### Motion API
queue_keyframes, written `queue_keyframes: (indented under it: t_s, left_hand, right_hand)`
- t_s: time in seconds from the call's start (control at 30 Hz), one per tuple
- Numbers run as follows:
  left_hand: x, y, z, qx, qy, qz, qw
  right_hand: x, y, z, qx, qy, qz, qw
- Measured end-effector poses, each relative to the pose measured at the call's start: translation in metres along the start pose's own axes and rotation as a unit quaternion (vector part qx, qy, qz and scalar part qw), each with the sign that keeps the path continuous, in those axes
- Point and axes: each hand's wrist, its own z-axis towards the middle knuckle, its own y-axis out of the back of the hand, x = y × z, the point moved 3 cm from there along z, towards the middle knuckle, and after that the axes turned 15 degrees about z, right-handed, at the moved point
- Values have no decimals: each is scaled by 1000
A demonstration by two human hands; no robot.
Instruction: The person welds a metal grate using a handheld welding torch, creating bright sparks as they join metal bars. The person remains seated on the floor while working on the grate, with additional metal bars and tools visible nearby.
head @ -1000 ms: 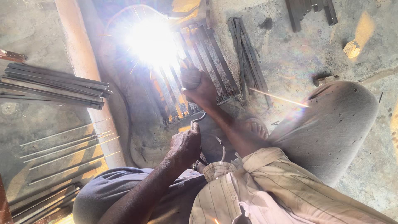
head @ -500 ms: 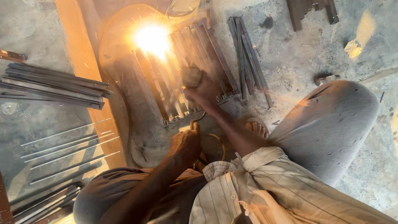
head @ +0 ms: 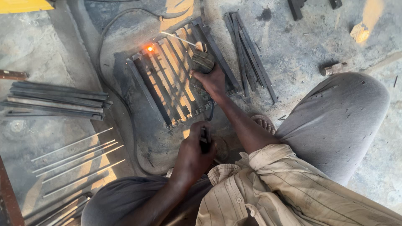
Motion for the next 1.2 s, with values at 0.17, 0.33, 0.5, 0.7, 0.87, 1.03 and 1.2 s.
queue_keyframes:
  t_s: [0.17,0.33,0.5,0.7,0.87,1.03,1.2]
  left_hand:
    - [-7,11,-17,-6,10,-110,994]
    - [14,-4,-19,80,30,88,992]
    - [47,-22,-17,174,21,274,946]
    - [64,-17,-18,214,-14,418,883]
    - [54,1,-15,140,-49,513,846]
    - [40,10,-14,108,-65,514,849]
    - [40,14,-12,133,-32,484,864]
  right_hand:
    - [20,-8,-17,9,42,-140,989]
    - [24,-16,-27,33,87,-125,988]
    - [13,-17,-22,31,91,-143,985]
    - [4,-17,-21,21,90,-167,982]
    - [0,-18,-22,13,84,-187,979]
    - [-8,-19,-20,38,88,-178,979]
    - [-14,-19,-18,42,69,-196,977]
